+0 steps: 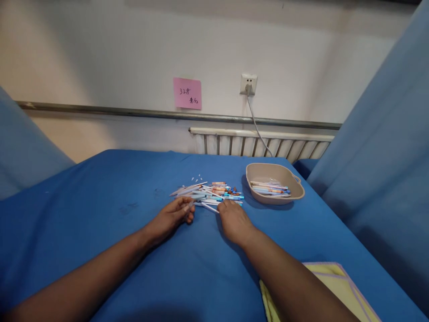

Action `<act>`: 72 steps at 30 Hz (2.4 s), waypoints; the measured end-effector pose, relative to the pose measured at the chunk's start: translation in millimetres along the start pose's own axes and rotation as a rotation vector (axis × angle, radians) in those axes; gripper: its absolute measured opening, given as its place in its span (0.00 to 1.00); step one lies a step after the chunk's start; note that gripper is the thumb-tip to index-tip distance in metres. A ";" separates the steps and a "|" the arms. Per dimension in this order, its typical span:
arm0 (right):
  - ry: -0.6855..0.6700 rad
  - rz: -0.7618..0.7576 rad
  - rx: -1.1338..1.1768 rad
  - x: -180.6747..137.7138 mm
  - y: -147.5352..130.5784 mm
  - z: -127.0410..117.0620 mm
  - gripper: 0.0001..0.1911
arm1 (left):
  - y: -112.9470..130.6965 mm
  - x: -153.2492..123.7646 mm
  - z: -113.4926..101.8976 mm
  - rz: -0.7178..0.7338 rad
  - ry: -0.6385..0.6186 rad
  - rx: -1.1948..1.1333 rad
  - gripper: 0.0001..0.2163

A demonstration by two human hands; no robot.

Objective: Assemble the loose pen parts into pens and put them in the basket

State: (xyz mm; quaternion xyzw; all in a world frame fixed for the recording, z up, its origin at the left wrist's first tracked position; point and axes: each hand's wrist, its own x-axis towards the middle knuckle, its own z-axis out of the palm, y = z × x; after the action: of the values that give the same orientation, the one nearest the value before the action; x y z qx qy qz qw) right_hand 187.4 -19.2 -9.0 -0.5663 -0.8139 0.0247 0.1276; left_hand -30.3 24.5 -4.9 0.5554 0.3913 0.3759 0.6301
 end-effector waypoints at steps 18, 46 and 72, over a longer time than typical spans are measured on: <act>0.407 0.214 0.800 5.7 19.7 18.9 0.08 | 10.8 -7.9 5.6 -0.167 -0.076 -0.416 0.10; 0.359 0.231 1.003 6.7 23.4 21.5 0.11 | 10.0 -6.7 5.7 -0.175 0.003 -0.371 0.14; 0.413 0.213 0.990 6.1 23.3 10.6 0.12 | 1.1 1.4 -0.4 0.207 0.147 0.317 0.09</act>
State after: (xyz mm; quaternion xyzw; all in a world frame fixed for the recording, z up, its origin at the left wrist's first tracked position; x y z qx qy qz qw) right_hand 204.3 -4.1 -22.4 -0.5111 -0.6013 0.3058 0.5326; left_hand -30.1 26.1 -4.0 0.6558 0.4314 0.4121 0.4625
